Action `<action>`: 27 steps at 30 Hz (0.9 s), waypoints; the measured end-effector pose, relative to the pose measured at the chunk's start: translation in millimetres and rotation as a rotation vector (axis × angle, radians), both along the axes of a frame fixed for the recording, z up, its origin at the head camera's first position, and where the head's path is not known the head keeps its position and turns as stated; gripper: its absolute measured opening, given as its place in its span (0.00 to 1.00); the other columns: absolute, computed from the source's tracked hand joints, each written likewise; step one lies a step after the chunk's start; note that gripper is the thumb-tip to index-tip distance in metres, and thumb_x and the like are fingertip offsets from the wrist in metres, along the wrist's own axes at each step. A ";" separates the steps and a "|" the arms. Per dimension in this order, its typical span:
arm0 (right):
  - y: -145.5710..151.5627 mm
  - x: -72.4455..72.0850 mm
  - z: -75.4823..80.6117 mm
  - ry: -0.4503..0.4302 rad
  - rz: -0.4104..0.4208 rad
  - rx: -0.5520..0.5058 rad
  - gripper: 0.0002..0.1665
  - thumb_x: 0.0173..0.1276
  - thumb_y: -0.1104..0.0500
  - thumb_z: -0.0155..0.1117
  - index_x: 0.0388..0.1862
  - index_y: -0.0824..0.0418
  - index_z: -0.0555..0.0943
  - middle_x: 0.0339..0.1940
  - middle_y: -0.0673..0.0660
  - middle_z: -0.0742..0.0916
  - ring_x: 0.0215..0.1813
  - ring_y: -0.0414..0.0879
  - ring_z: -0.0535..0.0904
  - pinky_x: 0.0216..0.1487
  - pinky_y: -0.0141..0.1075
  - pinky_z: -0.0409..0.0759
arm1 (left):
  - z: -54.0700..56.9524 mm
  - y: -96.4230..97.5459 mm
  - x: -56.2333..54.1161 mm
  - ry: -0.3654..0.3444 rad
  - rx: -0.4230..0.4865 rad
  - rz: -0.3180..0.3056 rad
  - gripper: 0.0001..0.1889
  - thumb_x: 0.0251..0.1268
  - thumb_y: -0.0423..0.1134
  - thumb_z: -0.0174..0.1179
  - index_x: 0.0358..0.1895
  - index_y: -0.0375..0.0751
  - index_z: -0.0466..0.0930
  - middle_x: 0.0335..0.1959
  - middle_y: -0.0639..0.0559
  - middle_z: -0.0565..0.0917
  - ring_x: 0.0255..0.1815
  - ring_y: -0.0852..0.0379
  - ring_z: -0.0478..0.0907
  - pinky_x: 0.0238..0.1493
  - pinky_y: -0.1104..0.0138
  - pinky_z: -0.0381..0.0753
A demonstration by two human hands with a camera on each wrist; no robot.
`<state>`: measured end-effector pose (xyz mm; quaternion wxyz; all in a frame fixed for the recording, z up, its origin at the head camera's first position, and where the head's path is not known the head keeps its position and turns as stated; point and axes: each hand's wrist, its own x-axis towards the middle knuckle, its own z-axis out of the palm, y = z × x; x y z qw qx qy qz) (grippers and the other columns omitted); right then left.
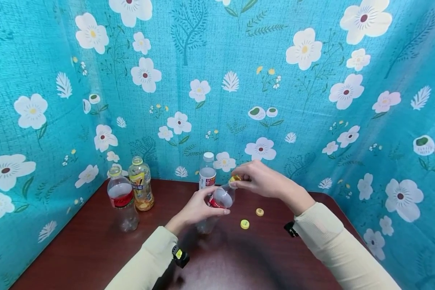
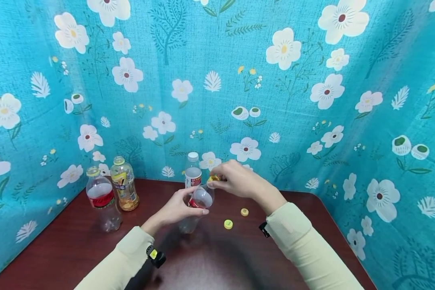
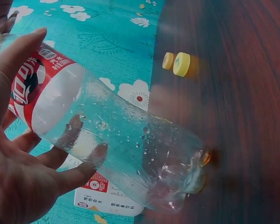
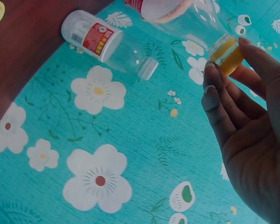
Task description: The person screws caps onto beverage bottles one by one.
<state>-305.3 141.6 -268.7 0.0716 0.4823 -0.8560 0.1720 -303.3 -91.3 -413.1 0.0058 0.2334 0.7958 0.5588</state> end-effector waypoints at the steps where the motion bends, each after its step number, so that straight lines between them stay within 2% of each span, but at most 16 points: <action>1: 0.1 -0.7 -1.0 -0.002 -0.002 -0.002 0.09 0.72 0.57 0.69 0.46 0.59 0.88 0.35 0.46 0.88 0.31 0.37 0.78 0.33 0.33 0.79 | -0.6 -0.4 0.6 -0.005 0.000 0.000 0.33 0.55 0.50 0.78 0.65 0.54 0.78 0.52 0.53 0.84 0.48 0.51 0.80 0.44 0.59 0.85; 7: 0.1 -5.4 -4.9 -0.025 -0.023 -0.025 0.09 0.74 0.56 0.67 0.47 0.59 0.88 0.33 0.46 0.88 0.30 0.37 0.78 0.34 0.35 0.79 | -2.9 -1.9 1.8 -0.041 -0.004 0.009 0.33 0.57 0.52 0.77 0.67 0.57 0.77 0.53 0.53 0.83 0.51 0.51 0.79 0.44 0.61 0.86; 11: 0.7 -8.2 -3.5 -0.058 -0.035 -0.035 0.13 0.75 0.54 0.66 0.53 0.58 0.86 0.32 0.46 0.87 0.31 0.38 0.79 0.36 0.37 0.80 | -3.5 -2.9 -0.2 -0.034 0.011 -0.014 0.32 0.60 0.49 0.75 0.68 0.55 0.76 0.53 0.51 0.82 0.51 0.50 0.79 0.45 0.61 0.86; 14: 2.4 -9.4 -1.0 -0.100 -0.044 -0.027 0.18 0.75 0.53 0.66 0.60 0.57 0.84 0.38 0.45 0.88 0.36 0.38 0.81 0.42 0.39 0.82 | -2.9 -3.4 -1.1 -0.037 0.022 -0.028 0.32 0.61 0.48 0.74 0.69 0.55 0.75 0.54 0.50 0.81 0.52 0.50 0.78 0.46 0.61 0.86; 17: 3.3 -10.4 0.2 -0.121 -0.036 -0.015 0.18 0.76 0.53 0.65 0.61 0.56 0.84 0.43 0.44 0.88 0.40 0.38 0.81 0.46 0.40 0.82 | -2.4 -3.5 -0.8 -0.048 0.030 -0.035 0.32 0.61 0.48 0.74 0.69 0.55 0.75 0.55 0.50 0.81 0.52 0.49 0.78 0.46 0.60 0.86; 19: 2.7 -10.7 -0.1 -0.115 -0.027 -0.016 0.16 0.76 0.54 0.65 0.58 0.55 0.85 0.39 0.44 0.87 0.36 0.38 0.79 0.42 0.38 0.80 | -2.8 -3.3 -0.6 -0.051 0.029 -0.041 0.32 0.61 0.47 0.74 0.69 0.55 0.74 0.55 0.50 0.81 0.53 0.49 0.77 0.46 0.60 0.85; 23: -2.4 -9.8 -3.5 -0.055 -0.031 -0.046 0.08 0.75 0.52 0.66 0.42 0.55 0.86 0.22 0.43 0.80 0.24 0.37 0.71 0.28 0.34 0.71 | -3.8 -2.3 -0.2 -0.036 0.027 -0.046 0.31 0.61 0.47 0.74 0.68 0.54 0.75 0.55 0.51 0.81 0.52 0.50 0.78 0.46 0.61 0.85; 26: -5.6 -8.9 -6.3 -0.015 -0.073 -0.065 0.15 0.74 0.47 0.67 0.30 0.53 0.84 0.14 0.44 0.74 0.17 0.38 0.66 0.22 0.33 0.65 | -3.7 -2.1 0.7 -0.027 0.032 -0.050 0.31 0.61 0.45 0.75 0.68 0.53 0.76 0.54 0.51 0.81 0.52 0.50 0.78 0.46 0.61 0.85; 27: -5.6 -8.8 -7.0 -0.016 -0.090 -0.067 0.15 0.73 0.45 0.67 0.30 0.53 0.84 0.14 0.44 0.75 0.17 0.38 0.67 0.22 0.33 0.66 | -3.9 -2.1 1.0 -0.029 0.036 -0.055 0.31 0.61 0.45 0.75 0.68 0.53 0.76 0.54 0.51 0.81 0.52 0.50 0.78 0.47 0.61 0.85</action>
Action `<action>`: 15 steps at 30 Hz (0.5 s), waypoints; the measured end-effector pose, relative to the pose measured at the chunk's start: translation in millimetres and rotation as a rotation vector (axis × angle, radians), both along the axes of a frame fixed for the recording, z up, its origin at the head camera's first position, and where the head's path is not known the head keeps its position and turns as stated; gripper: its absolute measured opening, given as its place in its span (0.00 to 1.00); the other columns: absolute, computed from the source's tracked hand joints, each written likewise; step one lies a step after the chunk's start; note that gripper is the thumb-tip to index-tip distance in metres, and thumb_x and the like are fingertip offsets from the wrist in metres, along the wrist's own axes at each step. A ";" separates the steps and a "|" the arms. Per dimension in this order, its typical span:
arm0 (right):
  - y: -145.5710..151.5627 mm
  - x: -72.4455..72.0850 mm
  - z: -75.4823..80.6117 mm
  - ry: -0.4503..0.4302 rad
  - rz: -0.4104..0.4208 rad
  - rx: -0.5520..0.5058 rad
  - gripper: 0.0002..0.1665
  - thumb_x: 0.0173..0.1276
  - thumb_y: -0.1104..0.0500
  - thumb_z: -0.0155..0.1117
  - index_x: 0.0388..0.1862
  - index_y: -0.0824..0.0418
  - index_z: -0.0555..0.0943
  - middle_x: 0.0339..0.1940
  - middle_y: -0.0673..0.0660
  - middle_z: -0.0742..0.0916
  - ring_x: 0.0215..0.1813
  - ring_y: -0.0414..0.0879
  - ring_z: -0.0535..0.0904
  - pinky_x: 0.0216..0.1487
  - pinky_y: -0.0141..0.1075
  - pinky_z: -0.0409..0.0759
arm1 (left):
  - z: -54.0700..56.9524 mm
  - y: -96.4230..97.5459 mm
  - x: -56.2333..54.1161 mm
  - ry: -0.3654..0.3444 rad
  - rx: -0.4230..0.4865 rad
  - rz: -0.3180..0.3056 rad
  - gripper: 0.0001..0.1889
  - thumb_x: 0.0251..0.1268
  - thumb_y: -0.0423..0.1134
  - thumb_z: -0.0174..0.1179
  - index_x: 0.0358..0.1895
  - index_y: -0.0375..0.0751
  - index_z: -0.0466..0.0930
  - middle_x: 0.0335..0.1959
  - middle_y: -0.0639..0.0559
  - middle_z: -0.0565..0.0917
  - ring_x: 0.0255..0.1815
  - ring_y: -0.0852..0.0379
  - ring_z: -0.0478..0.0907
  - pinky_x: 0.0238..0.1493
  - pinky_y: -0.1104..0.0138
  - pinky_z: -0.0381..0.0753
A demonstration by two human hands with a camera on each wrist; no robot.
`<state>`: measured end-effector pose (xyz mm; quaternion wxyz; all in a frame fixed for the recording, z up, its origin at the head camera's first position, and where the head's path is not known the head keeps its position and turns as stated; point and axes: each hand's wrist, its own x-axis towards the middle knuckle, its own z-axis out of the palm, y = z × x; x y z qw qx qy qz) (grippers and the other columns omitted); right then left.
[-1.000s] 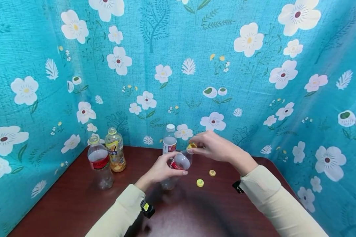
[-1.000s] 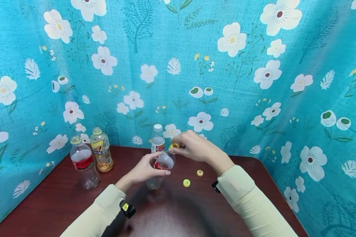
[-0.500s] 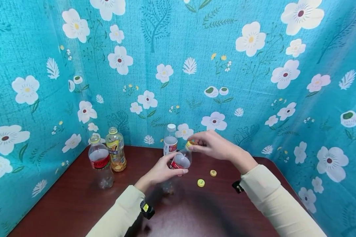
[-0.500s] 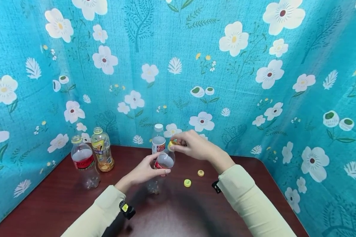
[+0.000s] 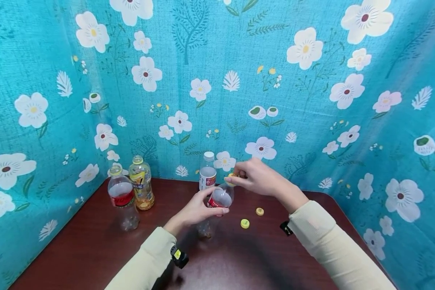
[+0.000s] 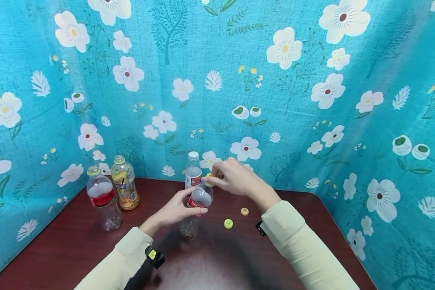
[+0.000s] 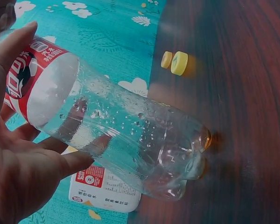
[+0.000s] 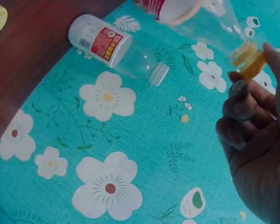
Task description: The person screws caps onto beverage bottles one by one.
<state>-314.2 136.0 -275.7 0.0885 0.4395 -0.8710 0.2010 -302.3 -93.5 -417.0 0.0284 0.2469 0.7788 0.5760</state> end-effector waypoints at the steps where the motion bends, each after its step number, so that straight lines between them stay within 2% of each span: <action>1: 0.6 -0.5 -0.8 -0.005 -0.011 0.002 0.15 0.72 0.44 0.68 0.33 0.53 0.85 0.16 0.44 0.75 0.18 0.39 0.69 0.23 0.33 0.67 | 0.0 -0.1 0.2 -0.002 0.003 -0.003 0.31 0.61 0.44 0.75 0.68 0.53 0.75 0.54 0.51 0.81 0.52 0.50 0.78 0.47 0.60 0.85; 4: 7.3 -1.4 -1.3 -0.062 -0.015 0.015 0.17 0.71 0.44 0.69 0.50 0.52 0.87 0.24 0.45 0.80 0.24 0.40 0.75 0.28 0.36 0.74 | -0.3 -0.2 1.0 -0.016 0.009 -0.018 0.31 0.62 0.44 0.74 0.68 0.54 0.75 0.54 0.51 0.81 0.51 0.50 0.79 0.46 0.60 0.86; 6: 11.9 -1.4 0.1 -0.113 0.016 0.022 0.24 0.72 0.47 0.69 0.63 0.51 0.82 0.34 0.44 0.84 0.32 0.40 0.79 0.35 0.39 0.79 | -0.9 -0.2 1.2 -0.023 0.008 -0.026 0.31 0.62 0.45 0.74 0.68 0.54 0.75 0.54 0.50 0.81 0.50 0.49 0.79 0.45 0.60 0.86; 7: 13.7 -1.0 1.5 -0.126 0.039 0.029 0.26 0.72 0.48 0.69 0.67 0.51 0.80 0.37 0.44 0.84 0.34 0.40 0.80 0.37 0.39 0.80 | -0.6 -0.2 1.8 -0.026 0.006 -0.026 0.31 0.62 0.45 0.74 0.68 0.54 0.75 0.54 0.50 0.81 0.50 0.49 0.79 0.45 0.60 0.86; 10: 15.3 -0.8 5.7 -0.148 0.095 0.051 0.24 0.73 0.51 0.68 0.66 0.51 0.80 0.42 0.44 0.86 0.39 0.39 0.81 0.42 0.40 0.82 | -0.3 -0.5 2.3 -0.028 0.006 -0.031 0.31 0.61 0.45 0.74 0.68 0.53 0.75 0.54 0.49 0.81 0.49 0.49 0.79 0.44 0.60 0.86; 13: 12.2 0.6 8.1 -0.140 0.107 0.060 0.18 0.75 0.54 0.66 0.61 0.54 0.83 0.35 0.44 0.86 0.33 0.39 0.80 0.39 0.37 0.81 | 0.1 -0.5 1.4 -0.025 0.006 -0.025 0.30 0.61 0.44 0.75 0.67 0.52 0.76 0.53 0.49 0.81 0.49 0.49 0.79 0.44 0.60 0.86; 15: 8.6 1.4 7.4 -0.119 0.085 0.054 0.13 0.75 0.55 0.66 0.55 0.55 0.85 0.27 0.44 0.83 0.26 0.39 0.77 0.33 0.35 0.78 | 0.3 -0.2 0.7 -0.022 0.003 -0.017 0.30 0.61 0.45 0.75 0.67 0.53 0.76 0.53 0.49 0.82 0.48 0.48 0.79 0.44 0.59 0.86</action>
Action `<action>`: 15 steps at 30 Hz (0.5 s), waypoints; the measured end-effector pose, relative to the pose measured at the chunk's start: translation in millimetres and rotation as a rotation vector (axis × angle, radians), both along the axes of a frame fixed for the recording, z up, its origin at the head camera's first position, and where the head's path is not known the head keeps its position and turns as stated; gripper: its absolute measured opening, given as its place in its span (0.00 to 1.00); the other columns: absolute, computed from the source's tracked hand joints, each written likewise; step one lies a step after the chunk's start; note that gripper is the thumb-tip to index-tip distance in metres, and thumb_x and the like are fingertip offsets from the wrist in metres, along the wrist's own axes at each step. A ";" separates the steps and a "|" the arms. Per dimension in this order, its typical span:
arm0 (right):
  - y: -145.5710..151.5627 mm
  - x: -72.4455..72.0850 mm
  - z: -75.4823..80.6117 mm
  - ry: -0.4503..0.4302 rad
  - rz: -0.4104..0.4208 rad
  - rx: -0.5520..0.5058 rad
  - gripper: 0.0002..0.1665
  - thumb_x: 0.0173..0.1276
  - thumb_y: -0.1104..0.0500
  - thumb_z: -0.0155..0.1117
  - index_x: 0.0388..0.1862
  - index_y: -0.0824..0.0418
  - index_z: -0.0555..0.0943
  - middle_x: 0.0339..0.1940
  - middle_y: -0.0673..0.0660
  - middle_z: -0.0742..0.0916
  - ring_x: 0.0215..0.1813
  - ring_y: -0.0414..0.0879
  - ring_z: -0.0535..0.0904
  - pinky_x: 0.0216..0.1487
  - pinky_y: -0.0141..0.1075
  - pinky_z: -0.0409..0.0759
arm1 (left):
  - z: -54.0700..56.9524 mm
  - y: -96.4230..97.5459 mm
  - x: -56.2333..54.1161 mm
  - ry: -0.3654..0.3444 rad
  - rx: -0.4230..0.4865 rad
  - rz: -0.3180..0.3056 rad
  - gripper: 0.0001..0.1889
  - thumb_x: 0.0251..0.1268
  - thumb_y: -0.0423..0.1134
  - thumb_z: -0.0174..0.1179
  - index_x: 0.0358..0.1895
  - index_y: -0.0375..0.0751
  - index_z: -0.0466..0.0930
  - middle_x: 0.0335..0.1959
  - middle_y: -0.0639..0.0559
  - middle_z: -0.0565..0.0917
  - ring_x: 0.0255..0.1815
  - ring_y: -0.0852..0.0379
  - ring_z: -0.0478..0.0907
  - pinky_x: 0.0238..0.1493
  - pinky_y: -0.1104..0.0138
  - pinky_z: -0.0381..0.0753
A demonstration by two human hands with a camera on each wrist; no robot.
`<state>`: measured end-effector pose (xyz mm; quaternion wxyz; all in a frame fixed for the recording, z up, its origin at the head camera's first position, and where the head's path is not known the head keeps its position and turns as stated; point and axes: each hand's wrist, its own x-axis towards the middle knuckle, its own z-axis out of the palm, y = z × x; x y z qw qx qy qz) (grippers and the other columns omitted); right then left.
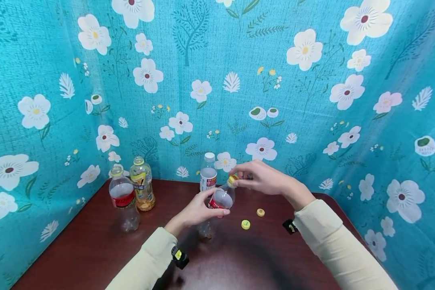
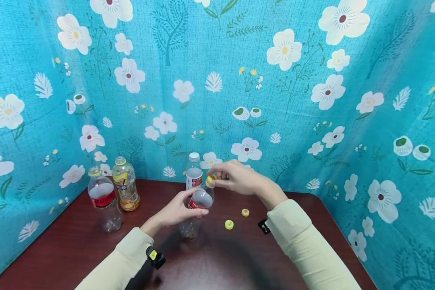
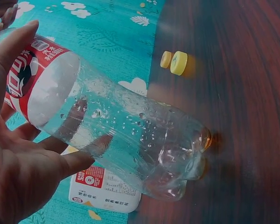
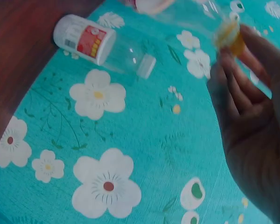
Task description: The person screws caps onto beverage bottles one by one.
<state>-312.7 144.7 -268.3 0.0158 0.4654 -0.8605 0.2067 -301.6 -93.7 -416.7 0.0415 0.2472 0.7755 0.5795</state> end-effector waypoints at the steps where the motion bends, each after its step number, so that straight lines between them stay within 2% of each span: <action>1: -2.1 0.6 -0.6 0.013 -0.016 -0.005 0.10 0.75 0.55 0.66 0.51 0.56 0.85 0.23 0.44 0.80 0.23 0.39 0.74 0.30 0.35 0.75 | -0.1 0.2 -0.4 -0.003 -0.003 0.008 0.30 0.61 0.46 0.75 0.67 0.54 0.76 0.53 0.49 0.82 0.49 0.48 0.79 0.44 0.60 0.86; 3: -6.5 1.5 -2.2 0.055 -0.054 -0.006 0.08 0.75 0.53 0.66 0.44 0.56 0.84 0.18 0.44 0.78 0.20 0.38 0.70 0.25 0.33 0.71 | 0.3 0.3 -0.4 -0.005 -0.008 0.020 0.31 0.61 0.47 0.75 0.67 0.54 0.76 0.53 0.49 0.81 0.49 0.48 0.79 0.44 0.60 0.86; 5: -9.8 2.1 -2.6 0.090 -0.089 0.003 0.11 0.75 0.48 0.66 0.39 0.55 0.83 0.16 0.43 0.76 0.18 0.37 0.68 0.23 0.33 0.68 | 0.8 0.3 -0.2 -0.007 -0.014 0.027 0.31 0.60 0.47 0.75 0.67 0.54 0.76 0.53 0.50 0.81 0.50 0.49 0.78 0.44 0.60 0.86; 7: -10.8 1.8 -2.0 0.097 -0.095 0.011 0.14 0.74 0.46 0.66 0.37 0.54 0.84 0.15 0.44 0.77 0.17 0.38 0.69 0.23 0.33 0.69 | 1.1 0.2 -0.1 -0.007 -0.016 0.020 0.31 0.60 0.47 0.75 0.67 0.54 0.76 0.54 0.50 0.82 0.50 0.49 0.79 0.45 0.60 0.86; 9: -9.4 1.1 -0.1 0.085 -0.083 0.018 0.13 0.73 0.45 0.67 0.43 0.53 0.85 0.19 0.44 0.79 0.21 0.38 0.73 0.26 0.35 0.74 | 1.5 -0.1 -0.2 -0.009 -0.013 0.009 0.31 0.60 0.47 0.75 0.67 0.54 0.76 0.54 0.50 0.82 0.50 0.49 0.79 0.45 0.60 0.86; 13: -2.9 -1.6 3.9 0.020 0.005 0.033 0.17 0.73 0.52 0.69 0.58 0.53 0.84 0.39 0.44 0.87 0.37 0.38 0.81 0.41 0.38 0.82 | 2.4 -1.3 -0.1 -0.005 -0.006 0.001 0.31 0.61 0.46 0.75 0.67 0.54 0.76 0.54 0.50 0.81 0.50 0.48 0.78 0.45 0.59 0.86; 15: -1.1 -2.6 4.6 -0.006 0.032 0.038 0.18 0.73 0.54 0.68 0.60 0.53 0.83 0.45 0.45 0.88 0.39 0.38 0.82 0.43 0.38 0.83 | 2.5 -2.2 -0.1 -0.006 -0.004 0.001 0.31 0.61 0.46 0.75 0.67 0.55 0.76 0.54 0.50 0.81 0.51 0.48 0.78 0.45 0.59 0.86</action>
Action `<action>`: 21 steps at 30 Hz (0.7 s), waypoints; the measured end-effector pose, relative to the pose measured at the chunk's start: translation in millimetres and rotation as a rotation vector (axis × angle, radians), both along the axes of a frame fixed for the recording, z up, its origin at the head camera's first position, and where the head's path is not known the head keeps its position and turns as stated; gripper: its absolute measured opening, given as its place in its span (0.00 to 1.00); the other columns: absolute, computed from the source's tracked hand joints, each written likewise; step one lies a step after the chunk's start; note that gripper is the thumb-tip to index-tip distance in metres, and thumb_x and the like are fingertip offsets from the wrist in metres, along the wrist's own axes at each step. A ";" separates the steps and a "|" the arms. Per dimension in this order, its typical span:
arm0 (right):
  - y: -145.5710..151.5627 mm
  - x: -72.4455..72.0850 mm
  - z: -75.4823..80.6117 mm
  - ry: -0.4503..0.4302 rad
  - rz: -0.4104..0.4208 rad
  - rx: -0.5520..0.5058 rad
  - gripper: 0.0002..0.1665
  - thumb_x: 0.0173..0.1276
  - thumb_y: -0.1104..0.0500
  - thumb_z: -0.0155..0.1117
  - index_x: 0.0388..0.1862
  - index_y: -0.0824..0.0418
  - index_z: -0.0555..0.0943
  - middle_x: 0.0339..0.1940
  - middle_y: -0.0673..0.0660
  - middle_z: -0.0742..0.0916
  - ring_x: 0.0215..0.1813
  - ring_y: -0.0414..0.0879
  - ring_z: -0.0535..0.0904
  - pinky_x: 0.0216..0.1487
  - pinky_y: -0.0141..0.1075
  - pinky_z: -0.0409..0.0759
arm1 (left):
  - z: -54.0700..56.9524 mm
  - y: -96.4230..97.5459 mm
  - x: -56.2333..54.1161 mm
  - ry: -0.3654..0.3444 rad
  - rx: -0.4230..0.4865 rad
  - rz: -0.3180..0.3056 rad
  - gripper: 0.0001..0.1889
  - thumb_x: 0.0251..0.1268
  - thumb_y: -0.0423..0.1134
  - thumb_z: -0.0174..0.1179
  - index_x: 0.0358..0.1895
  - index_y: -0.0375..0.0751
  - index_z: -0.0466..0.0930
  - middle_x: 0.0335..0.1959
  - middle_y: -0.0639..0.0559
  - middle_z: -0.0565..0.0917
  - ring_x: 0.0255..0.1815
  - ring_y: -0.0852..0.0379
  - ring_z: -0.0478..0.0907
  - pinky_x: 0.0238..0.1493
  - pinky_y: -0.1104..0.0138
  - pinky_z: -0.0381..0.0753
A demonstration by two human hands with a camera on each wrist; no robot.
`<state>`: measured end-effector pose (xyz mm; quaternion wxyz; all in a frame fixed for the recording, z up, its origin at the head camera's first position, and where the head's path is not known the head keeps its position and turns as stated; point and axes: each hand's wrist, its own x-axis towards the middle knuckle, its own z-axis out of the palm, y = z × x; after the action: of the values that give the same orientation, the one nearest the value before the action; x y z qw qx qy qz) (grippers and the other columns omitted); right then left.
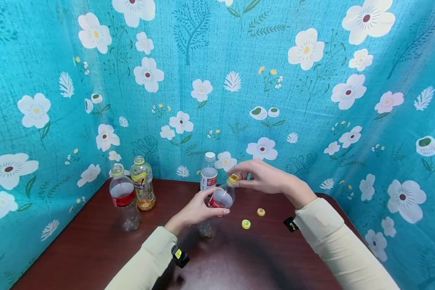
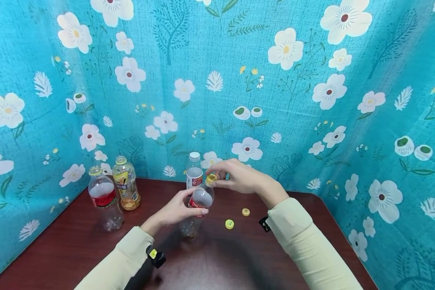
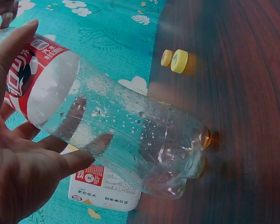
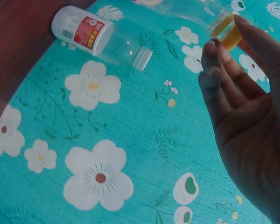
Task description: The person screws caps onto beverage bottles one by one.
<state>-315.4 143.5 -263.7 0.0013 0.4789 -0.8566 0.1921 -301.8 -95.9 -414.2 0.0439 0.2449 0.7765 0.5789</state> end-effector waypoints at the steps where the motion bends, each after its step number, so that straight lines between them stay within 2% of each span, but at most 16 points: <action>1: 0.2 -0.3 0.2 -0.005 0.009 0.000 0.17 0.73 0.55 0.68 0.60 0.53 0.84 0.44 0.45 0.88 0.37 0.38 0.81 0.42 0.37 0.82 | -0.1 -0.2 -0.2 0.002 -0.002 0.002 0.30 0.61 0.46 0.75 0.67 0.55 0.76 0.54 0.50 0.81 0.51 0.48 0.77 0.45 0.59 0.86; 7: -5.3 1.1 -2.7 0.042 -0.006 -0.049 0.09 0.72 0.55 0.70 0.47 0.55 0.86 0.21 0.44 0.78 0.23 0.40 0.72 0.28 0.33 0.71 | -1.8 -0.4 -1.3 0.010 -0.004 0.005 0.30 0.60 0.46 0.75 0.66 0.54 0.77 0.54 0.50 0.81 0.51 0.49 0.77 0.46 0.60 0.85; 12: -9.2 3.3 -5.1 0.076 -0.023 -0.058 0.08 0.73 0.53 0.68 0.40 0.57 0.85 0.15 0.43 0.75 0.17 0.39 0.67 0.22 0.32 0.64 | -1.3 -0.6 -0.3 0.012 0.004 -0.005 0.30 0.61 0.45 0.75 0.67 0.53 0.76 0.54 0.50 0.81 0.51 0.49 0.78 0.46 0.60 0.85; 15: -7.2 5.0 -1.0 0.046 -0.030 -0.017 0.10 0.74 0.52 0.68 0.49 0.55 0.86 0.19 0.43 0.78 0.22 0.38 0.71 0.26 0.33 0.70 | -1.0 -1.7 -0.4 0.001 0.007 -0.020 0.31 0.61 0.45 0.75 0.67 0.53 0.76 0.55 0.50 0.81 0.51 0.49 0.78 0.46 0.59 0.86; 18: -3.3 5.6 4.3 0.006 -0.014 0.020 0.17 0.74 0.52 0.68 0.58 0.53 0.84 0.28 0.44 0.81 0.32 0.39 0.77 0.35 0.36 0.77 | -0.7 -2.9 -0.6 -0.015 0.009 -0.040 0.30 0.61 0.45 0.75 0.67 0.54 0.76 0.54 0.50 0.81 0.51 0.49 0.79 0.46 0.59 0.86; 19: -2.1 5.2 5.5 -0.006 -0.002 0.028 0.18 0.74 0.53 0.67 0.60 0.53 0.84 0.32 0.44 0.83 0.35 0.39 0.78 0.39 0.36 0.79 | -0.8 -3.2 -0.8 -0.021 0.011 -0.046 0.30 0.61 0.45 0.75 0.67 0.54 0.76 0.54 0.50 0.81 0.51 0.48 0.79 0.46 0.59 0.86; 21: -0.4 4.6 6.9 -0.020 0.015 0.036 0.17 0.74 0.53 0.67 0.60 0.53 0.84 0.33 0.45 0.83 0.36 0.41 0.78 0.40 0.37 0.79 | -0.2 -3.5 -0.7 -0.030 0.020 -0.063 0.31 0.61 0.45 0.75 0.67 0.53 0.76 0.54 0.49 0.82 0.50 0.48 0.81 0.46 0.58 0.86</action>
<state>-310.7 143.1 -256.8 -0.0173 0.4833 -0.8563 0.1813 -302.4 -99.4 -414.4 0.0713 0.2609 0.7618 0.5886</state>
